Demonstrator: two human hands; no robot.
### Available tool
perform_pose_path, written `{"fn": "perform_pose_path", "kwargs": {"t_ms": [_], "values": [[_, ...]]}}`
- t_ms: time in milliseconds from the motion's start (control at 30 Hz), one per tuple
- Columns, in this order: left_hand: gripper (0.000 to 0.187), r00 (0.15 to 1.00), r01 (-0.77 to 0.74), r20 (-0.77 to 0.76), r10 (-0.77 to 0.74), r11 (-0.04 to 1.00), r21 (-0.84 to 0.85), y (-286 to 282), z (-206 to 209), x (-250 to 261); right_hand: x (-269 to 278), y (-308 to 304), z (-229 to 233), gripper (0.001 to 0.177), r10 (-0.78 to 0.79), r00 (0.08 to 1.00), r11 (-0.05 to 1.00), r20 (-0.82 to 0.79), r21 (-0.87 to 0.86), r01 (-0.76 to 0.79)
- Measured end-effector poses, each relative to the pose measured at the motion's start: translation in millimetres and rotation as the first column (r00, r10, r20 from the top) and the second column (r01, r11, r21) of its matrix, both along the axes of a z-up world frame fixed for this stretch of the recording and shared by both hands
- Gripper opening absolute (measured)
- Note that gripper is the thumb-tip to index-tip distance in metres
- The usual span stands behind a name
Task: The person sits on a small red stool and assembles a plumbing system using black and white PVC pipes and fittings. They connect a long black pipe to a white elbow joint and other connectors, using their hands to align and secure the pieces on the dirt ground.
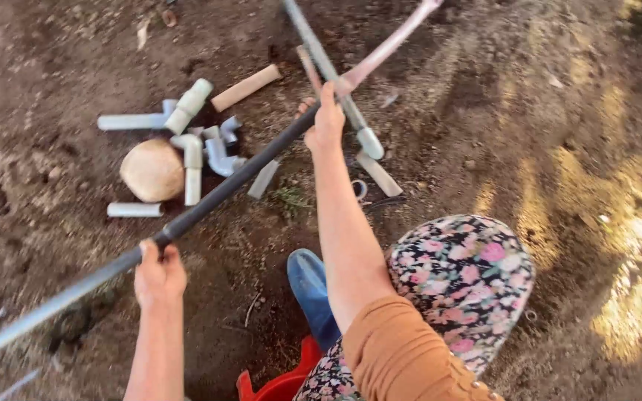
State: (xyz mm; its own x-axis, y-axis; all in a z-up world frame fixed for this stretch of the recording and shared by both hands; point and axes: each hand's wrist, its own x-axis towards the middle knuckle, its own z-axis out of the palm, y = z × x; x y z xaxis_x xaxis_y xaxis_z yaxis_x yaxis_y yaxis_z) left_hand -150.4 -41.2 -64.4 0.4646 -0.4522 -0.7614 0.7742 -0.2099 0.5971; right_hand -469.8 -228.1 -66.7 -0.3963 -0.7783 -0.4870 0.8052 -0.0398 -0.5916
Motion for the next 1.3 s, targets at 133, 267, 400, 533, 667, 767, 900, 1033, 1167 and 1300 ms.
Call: {"fn": "perform_pose_path", "kwargs": {"t_ms": [133,267,400,533,667,767,900,1033,1167,1300], "values": [[0.041,0.982,-0.187,-0.032,0.187,0.982,-0.017,-14.4,-83.1,25.5,10.4,-11.1,-50.7,0.051,0.035,0.97,0.955,-0.241,0.295,0.039],[0.038,0.987,-0.15,-0.065,0.149,0.989,0.0,-9.3,-104.9,18.8,-0.4,-9.8,-82.3,0.065,0.343,0.901,0.79,-0.266,0.601,-0.123],[0.044,0.958,-0.244,-0.152,0.241,0.97,0.002,3.0,-76.0,1.4,-8.4,-0.1,-85.0,0.066,0.404,0.899,0.759,-0.168,0.61,-0.227],[0.03,0.964,-0.168,-0.212,0.158,0.985,-0.027,2.7,-38.7,-4.0,-0.5,9.1,-51.5,0.061,0.326,0.937,0.815,-0.126,0.54,-0.211],[0.03,0.971,-0.069,-0.228,0.073,0.997,0.022,4.4,-47.0,1.3,11.7,15.3,-51.1,0.063,0.419,0.874,0.763,-0.245,0.617,-0.193],[0.035,0.979,0.009,-0.205,-0.006,1.0,0.012,5.3,-54.0,6.7,26.4,27.3,-45.8,0.069,0.582,0.73,0.681,-0.357,0.705,-0.197],[0.034,0.982,0.016,-0.186,-0.015,1.0,0.005,8.1,-55.3,9.6,39.8,37.0,-34.9,0.068,0.652,0.638,0.652,-0.409,0.732,-0.198],[0.03,0.981,-0.011,-0.193,-0.002,0.998,-0.063,3.4,-37.8,5.9,61.9,47.7,-9.6,0.053,0.624,0.706,0.666,-0.336,0.701,-0.256],[0.033,0.981,-0.036,-0.193,0.01,0.99,-0.133,6.1,-38.5,9.5,86.1,55.2,5.0,0.041,0.617,0.765,0.652,-0.185,0.664,-0.365],[0.036,0.982,0.031,-0.188,-0.033,0.999,-0.011,5.2,-56.0,10.3,90.6,61.9,-12.2,0.042,0.667,0.697,0.646,-0.264,0.67,-0.365]]}}
